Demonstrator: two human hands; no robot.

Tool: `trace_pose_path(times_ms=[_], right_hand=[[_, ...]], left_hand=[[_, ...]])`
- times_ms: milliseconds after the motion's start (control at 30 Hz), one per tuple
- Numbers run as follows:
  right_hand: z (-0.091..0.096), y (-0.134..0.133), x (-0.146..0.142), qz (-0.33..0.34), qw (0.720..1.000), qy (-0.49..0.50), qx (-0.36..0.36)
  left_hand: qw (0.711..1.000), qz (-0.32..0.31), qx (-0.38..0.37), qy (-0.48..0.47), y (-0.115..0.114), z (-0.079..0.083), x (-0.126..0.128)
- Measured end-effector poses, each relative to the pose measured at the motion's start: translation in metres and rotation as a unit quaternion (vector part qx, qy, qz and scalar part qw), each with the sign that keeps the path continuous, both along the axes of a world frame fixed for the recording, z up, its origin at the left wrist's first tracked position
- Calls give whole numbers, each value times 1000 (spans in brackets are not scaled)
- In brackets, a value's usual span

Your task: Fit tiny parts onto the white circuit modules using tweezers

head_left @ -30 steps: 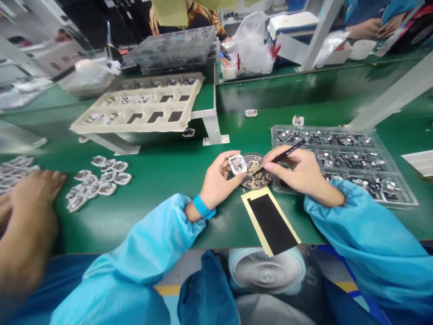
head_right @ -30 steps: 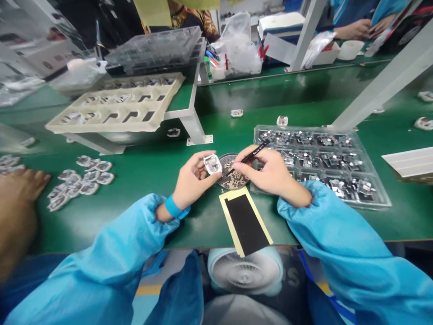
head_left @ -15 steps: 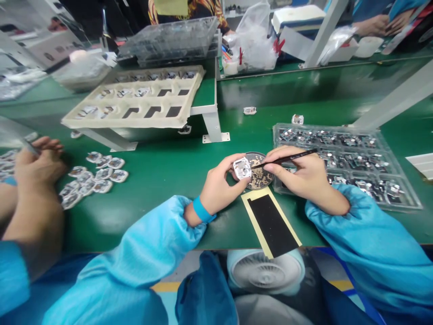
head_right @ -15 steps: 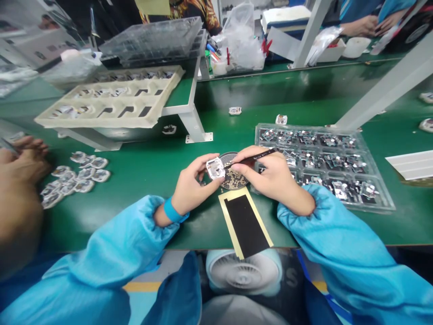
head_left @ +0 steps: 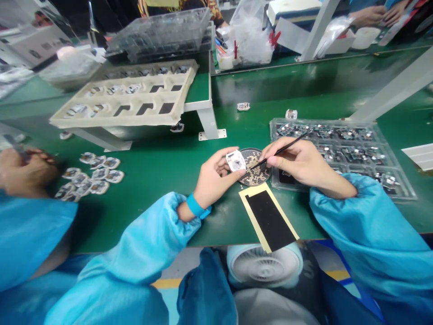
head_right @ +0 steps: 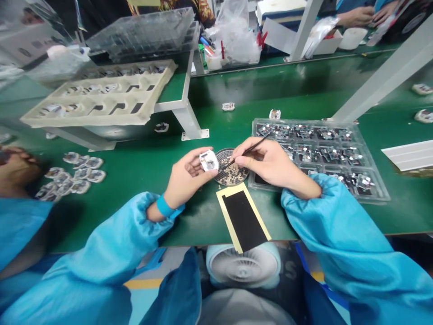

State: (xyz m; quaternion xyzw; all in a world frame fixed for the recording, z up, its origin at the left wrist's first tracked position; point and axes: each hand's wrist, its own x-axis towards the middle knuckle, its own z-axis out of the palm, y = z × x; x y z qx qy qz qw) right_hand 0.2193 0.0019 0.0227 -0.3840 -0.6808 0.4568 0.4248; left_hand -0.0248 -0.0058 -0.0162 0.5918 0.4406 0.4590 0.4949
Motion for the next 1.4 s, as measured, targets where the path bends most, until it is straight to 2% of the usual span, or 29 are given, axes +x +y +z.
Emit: trace_pose_path(times_ms=[67,167,233,333,467,600,733,1033,1233,1400], right_hand=[[1,-3,-1,-9,1000,-17,-1],[-4,-6,-4,43,995,-86,-2],[-10,-6,-7,88,988,-126,15],[-20,-5,-11,113,981,-149,49],[-25,-4,-12,111,980,-158,51],[-23,-5,-10,104,981,-154,53],[-22,-5,-11,95,982,-152,58],[-24,-5,-12,105,982,-153,42],[-19,-4,-7,124,982,-143,12],[-12,-5,-7,107,985,-138,7]], left_hand=[[999,12,-6,-45,8,1,-4],[997,15,-14,-71,15,2,-9],[996,3,-38,-75,15,3,-9],[995,-20,-72,-60,8,5,-5],[992,-79,-99,-27,-1,7,-1],[985,-130,-116,14,-3,3,1],[986,-133,-94,47,-4,-1,2],[985,-130,-106,41,-3,1,2],[983,-136,-112,45,-2,2,2],[984,-137,-103,45,-2,2,2]])
